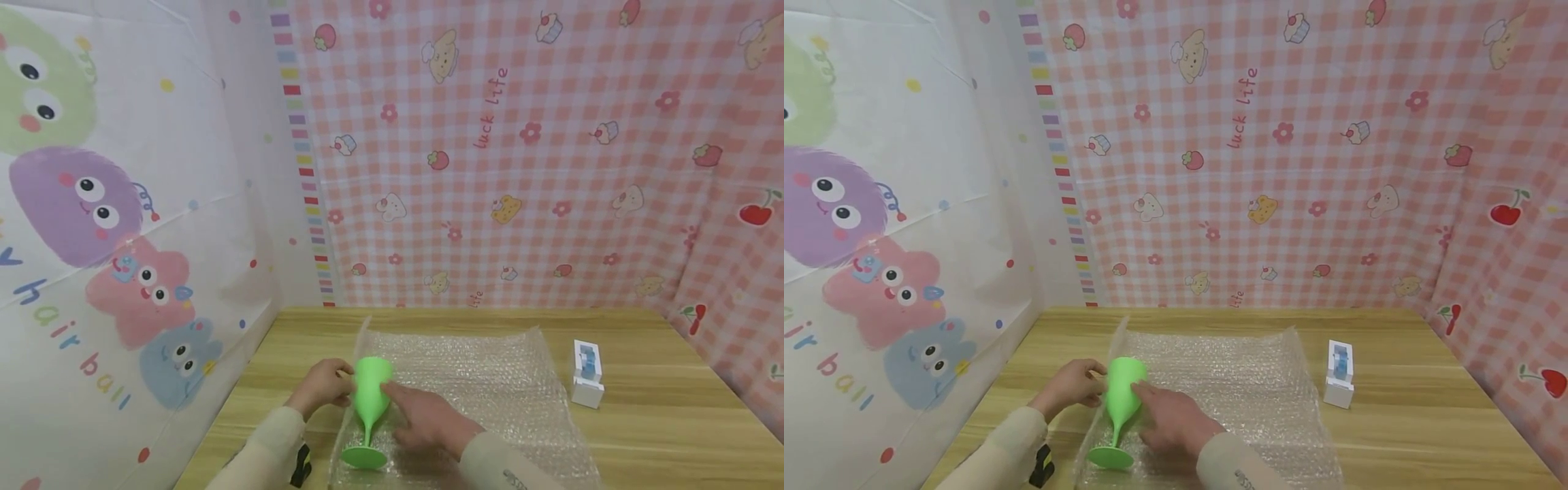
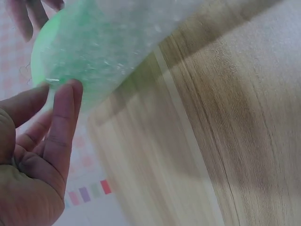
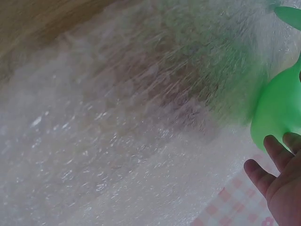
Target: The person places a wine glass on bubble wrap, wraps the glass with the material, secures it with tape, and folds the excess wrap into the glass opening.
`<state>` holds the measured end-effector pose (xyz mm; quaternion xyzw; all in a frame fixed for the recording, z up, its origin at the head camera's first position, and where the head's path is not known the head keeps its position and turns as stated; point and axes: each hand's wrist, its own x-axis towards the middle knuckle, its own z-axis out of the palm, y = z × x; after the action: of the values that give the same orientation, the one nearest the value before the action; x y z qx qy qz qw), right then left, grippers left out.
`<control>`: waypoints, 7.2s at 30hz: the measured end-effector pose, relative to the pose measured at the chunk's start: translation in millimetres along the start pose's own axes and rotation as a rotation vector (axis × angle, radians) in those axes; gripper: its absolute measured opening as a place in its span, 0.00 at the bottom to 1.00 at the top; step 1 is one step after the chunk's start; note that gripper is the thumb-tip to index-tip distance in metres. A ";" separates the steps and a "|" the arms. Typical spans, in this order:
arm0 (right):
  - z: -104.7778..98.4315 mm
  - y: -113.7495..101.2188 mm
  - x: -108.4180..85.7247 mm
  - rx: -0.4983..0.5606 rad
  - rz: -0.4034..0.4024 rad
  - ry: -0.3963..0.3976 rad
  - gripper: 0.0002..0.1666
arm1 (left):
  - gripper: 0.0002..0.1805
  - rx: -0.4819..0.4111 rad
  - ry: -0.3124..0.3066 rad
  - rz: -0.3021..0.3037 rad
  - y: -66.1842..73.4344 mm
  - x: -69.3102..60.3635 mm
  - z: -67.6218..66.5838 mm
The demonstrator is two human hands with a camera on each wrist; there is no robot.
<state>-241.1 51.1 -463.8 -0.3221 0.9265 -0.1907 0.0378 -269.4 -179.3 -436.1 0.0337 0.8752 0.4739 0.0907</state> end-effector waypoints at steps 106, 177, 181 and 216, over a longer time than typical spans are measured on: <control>-10.1 37.0 -0.2 0.111 0.075 0.246 0.31 | 0.20 0.319 -0.060 0.428 18.8 17.3 57.5; -13.9 52.0 -14.4 0.103 0.238 0.331 0.12 | 0.21 0.374 -0.140 0.468 23.6 19.7 73.1; -12.4 52.3 -12.8 0.088 0.207 0.350 0.10 | 0.20 0.376 -0.131 0.473 24.0 20.5 73.4; -22.1 59.5 -20.9 0.370 0.387 0.313 0.14 | 0.27 0.517 -0.098 0.610 27.7 25.4 88.9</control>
<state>-263.5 114.0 -467.0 -0.0942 0.9147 -0.3927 -0.0117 -278.1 -87.2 -463.6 0.3361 0.9101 0.2410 -0.0241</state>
